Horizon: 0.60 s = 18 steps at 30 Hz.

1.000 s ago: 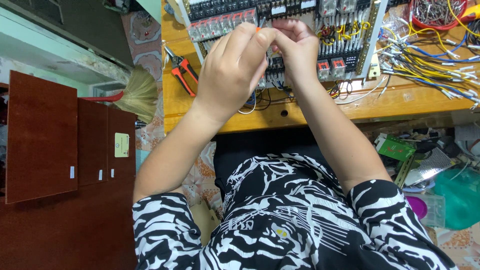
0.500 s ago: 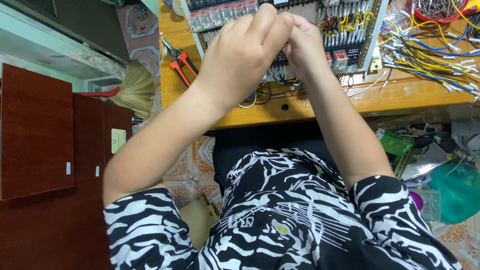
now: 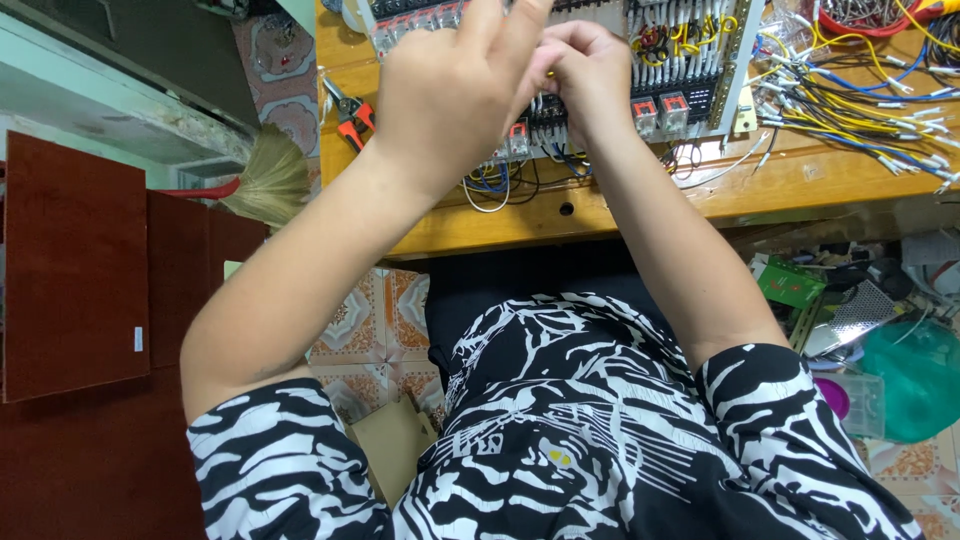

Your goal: The person uses a screwdriver to connect multiple wires to terminals on an electrical panel. They strip wire ends, insert them into terminal blocks, and tighten the screws to secure the connections.

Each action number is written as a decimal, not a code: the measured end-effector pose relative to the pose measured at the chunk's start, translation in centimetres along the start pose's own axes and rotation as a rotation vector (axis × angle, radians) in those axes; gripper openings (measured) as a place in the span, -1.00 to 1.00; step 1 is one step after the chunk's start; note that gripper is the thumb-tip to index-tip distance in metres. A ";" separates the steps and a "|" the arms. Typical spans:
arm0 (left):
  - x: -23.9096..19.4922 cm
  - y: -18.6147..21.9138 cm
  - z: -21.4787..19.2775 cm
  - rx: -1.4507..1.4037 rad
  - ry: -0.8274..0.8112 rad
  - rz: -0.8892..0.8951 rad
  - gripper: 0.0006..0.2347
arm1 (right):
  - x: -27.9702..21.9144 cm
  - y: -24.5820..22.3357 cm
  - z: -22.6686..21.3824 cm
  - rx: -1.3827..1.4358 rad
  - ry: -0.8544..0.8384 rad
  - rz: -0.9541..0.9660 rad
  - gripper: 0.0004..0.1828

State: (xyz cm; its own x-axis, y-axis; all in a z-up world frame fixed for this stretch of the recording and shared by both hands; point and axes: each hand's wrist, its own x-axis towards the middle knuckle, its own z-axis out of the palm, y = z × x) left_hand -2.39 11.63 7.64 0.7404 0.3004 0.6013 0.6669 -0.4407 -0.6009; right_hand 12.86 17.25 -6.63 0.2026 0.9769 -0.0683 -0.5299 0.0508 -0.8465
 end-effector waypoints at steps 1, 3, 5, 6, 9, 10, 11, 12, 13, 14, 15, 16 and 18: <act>-0.2 0.1 -0.4 -0.212 -0.115 -0.098 -0.65 | 0.1 0.0 -0.1 -0.092 0.004 -0.005 -0.92; -0.4 0.0 -1.0 -0.425 -0.228 -0.195 -0.51 | 0.1 0.1 -0.2 -0.183 0.011 -0.010 -0.98; -0.4 -0.3 -1.4 -0.513 -0.301 -0.156 -0.42 | 0.1 0.1 -0.4 -0.149 -0.060 0.016 -0.91; -0.3 -0.3 -1.1 -0.514 -0.299 -0.150 -0.42 | 0.3 0.3 -0.5 -0.147 -0.056 0.012 -0.91; -1.0 -0.3 -0.3 -0.047 -0.158 -0.064 -0.63 | 0.5 0.9 -0.7 -0.196 -0.017 0.008 -0.90; -1.3 -0.3 0.1 -0.067 -0.192 -0.067 -0.54 | 0.4 0.8 -0.7 -0.174 -0.026 0.004 -0.90; -1.5 -0.6 0.4 -0.084 -0.223 -0.072 -0.45 | 0.4 0.6 -0.6 -0.150 -0.038 -0.005 -0.90; -1.0 -0.5 -0.4 -0.082 -0.222 -0.073 -0.45 | 0.1 0.5 -0.6 -0.151 -0.040 -0.005 -0.90; -0.4 -0.5 -1.2 -0.229 -0.277 -0.113 -0.46 | -0.1 0.3 -0.6 -0.143 -0.071 -0.021 -0.93; 0.1 -0.4 -2.0 -0.376 -0.331 -0.153 -0.43 | -0.3 0.1 -0.5 -0.136 -0.102 -0.036 -0.94; -0.4 -0.2 -1.4 -0.378 -0.331 -0.152 -0.43 | -0.3 0.1 -0.6 -0.136 -0.101 -0.036 -0.94; -0.9 0.0 -0.9 -0.216 -0.273 -0.113 -0.51 | -0.3 0.1 -0.6 -0.191 -0.117 -0.084 -0.95; -1.5 0.1 -0.4 -0.052 -0.217 -0.080 -0.58 | -0.5 0.2 -0.6 -0.249 -0.138 -0.128 -0.95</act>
